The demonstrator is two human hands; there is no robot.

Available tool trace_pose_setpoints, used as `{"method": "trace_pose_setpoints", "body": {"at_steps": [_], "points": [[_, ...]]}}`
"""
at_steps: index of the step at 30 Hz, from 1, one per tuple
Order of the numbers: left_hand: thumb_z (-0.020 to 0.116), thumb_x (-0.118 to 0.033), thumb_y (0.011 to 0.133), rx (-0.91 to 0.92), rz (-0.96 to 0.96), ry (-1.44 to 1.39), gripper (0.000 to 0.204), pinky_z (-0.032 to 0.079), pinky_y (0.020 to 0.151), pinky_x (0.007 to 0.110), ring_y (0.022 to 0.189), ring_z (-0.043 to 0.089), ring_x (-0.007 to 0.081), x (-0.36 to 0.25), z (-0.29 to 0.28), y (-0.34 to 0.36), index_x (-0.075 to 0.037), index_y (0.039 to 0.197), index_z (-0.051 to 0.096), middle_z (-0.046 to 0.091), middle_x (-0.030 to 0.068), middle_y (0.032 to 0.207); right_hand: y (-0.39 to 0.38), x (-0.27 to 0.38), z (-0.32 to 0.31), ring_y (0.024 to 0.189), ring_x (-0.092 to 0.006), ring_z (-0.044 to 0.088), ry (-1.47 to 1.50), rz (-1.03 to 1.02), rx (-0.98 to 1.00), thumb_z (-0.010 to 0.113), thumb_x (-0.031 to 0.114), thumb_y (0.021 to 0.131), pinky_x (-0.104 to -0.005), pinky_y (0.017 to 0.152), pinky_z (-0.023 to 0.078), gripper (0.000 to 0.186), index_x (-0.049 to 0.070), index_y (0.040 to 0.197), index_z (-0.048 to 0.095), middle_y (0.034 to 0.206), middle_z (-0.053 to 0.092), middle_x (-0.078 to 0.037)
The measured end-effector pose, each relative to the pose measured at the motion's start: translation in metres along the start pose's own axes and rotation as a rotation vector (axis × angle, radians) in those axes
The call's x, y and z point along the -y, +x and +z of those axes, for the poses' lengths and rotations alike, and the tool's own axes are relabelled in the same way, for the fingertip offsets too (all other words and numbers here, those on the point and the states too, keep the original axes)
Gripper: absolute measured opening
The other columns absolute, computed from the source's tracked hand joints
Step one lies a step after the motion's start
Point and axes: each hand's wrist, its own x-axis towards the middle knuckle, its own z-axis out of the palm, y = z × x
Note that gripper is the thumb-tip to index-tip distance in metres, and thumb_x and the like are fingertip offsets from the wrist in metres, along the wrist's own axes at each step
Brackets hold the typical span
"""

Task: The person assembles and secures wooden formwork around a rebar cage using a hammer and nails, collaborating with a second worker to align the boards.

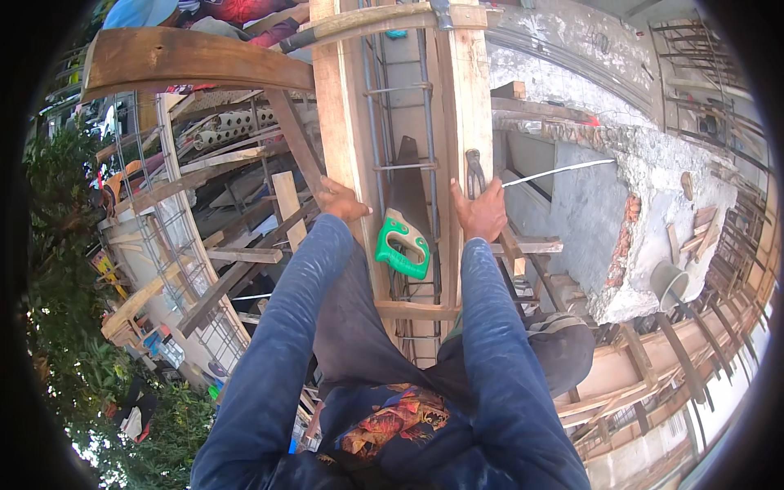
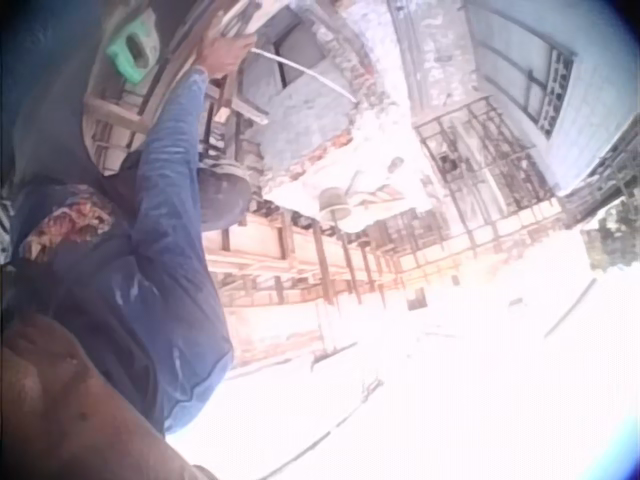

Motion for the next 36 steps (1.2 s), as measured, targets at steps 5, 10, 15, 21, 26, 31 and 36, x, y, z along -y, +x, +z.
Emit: {"method": "trace_pose_setpoints", "body": {"at_steps": [5,10,15,21,26,31,36], "points": [[0.085,-0.026,0.073,-0.011,-0.01,-0.024,0.139,0.032,0.113,0.049,0.136,0.029,0.0534,-0.001,0.002,0.0,0.003,0.141,-0.033,-0.008,0.0429,0.15,-0.001,-0.001,0.0,0.102,-0.0402,0.062,0.011,0.006,0.012,0.07,0.066,0.071,-0.0512,0.083,0.05,0.087,0.0,0.124,0.05,0.112,0.06,-0.02],[0.085,-0.027,0.072,-0.024,-0.002,-0.021,0.139,0.033,0.113,0.05,0.136,0.029,0.0549,0.004,0.008,0.009,0.003,0.141,-0.032,-0.008,0.0429,0.15,-0.002,-0.002,0.001,0.101,-0.0404,0.062,0.003,-0.007,-0.01,0.07,0.066,0.071,-0.0511,0.083,0.05,0.087,0.001,0.125,0.049,0.113,0.06,-0.021],[0.085,-0.026,0.072,-0.026,-0.021,-0.036,0.14,0.03,0.114,0.049,0.137,0.027,0.0549,0.002,0.009,0.006,0.004,0.14,-0.033,-0.009,0.0439,0.149,-0.001,0.001,-0.004,0.106,-0.04,0.06,0.034,-0.011,0.015,0.071,0.066,0.071,-0.051,0.085,0.049,0.089,0.001,0.127,0.047,0.115,0.058,-0.02],[0.082,-0.027,0.074,0.024,0.003,-0.054,0.134,0.03,0.114,0.051,0.14,0.018,0.0559,-0.003,-0.004,-0.007,0.008,0.141,-0.029,-0.011,0.0423,0.15,-0.001,-0.009,0.009,0.106,-0.0413,0.058,0.153,-0.151,-0.205,0.068,0.052,0.083,-0.0502,0.086,0.048,0.068,0.001,0.122,0.048,0.117,0.054,-0.021],[0.073,-0.021,0.076,0.016,0.072,-0.024,0.121,0.031,0.112,0.053,0.142,0.002,0.0569,-0.001,-0.016,-0.016,0.014,0.142,-0.022,-0.014,0.0377,0.152,0.001,-0.016,0.017,0.1,-0.0463,0.058,0.149,-0.137,-0.13,0.065,0.05,0.087,-0.0514,0.085,0.047,0.064,-0.003,0.118,0.048,0.109,0.056,-0.027],[0.071,-0.016,0.072,0.016,0.074,-0.038,0.12,0.036,0.105,0.051,0.141,-0.006,0.0589,0.002,-0.012,-0.012,0.015,0.142,-0.023,-0.016,0.0354,0.154,0.007,-0.021,0.019,0.097,-0.0505,0.058,0.11,-0.113,-0.111,0.06,0.047,0.092,-0.0539,0.081,0.047,0.058,-0.006,0.112,0.046,0.107,0.057,-0.033],[0.081,-0.025,0.074,-0.01,-0.006,0.008,0.136,0.033,0.111,0.05,0.135,0.03,0.0557,0.0,-0.006,-0.008,0.002,0.14,-0.035,-0.014,0.046,0.147,0.011,-0.004,-0.002,0.098,-0.0467,0.059,-0.064,-0.043,-0.015,0.059,0.048,0.092,-0.0533,0.078,0.048,0.053,-0.002,0.105,0.047,0.107,0.059,-0.03]]}}
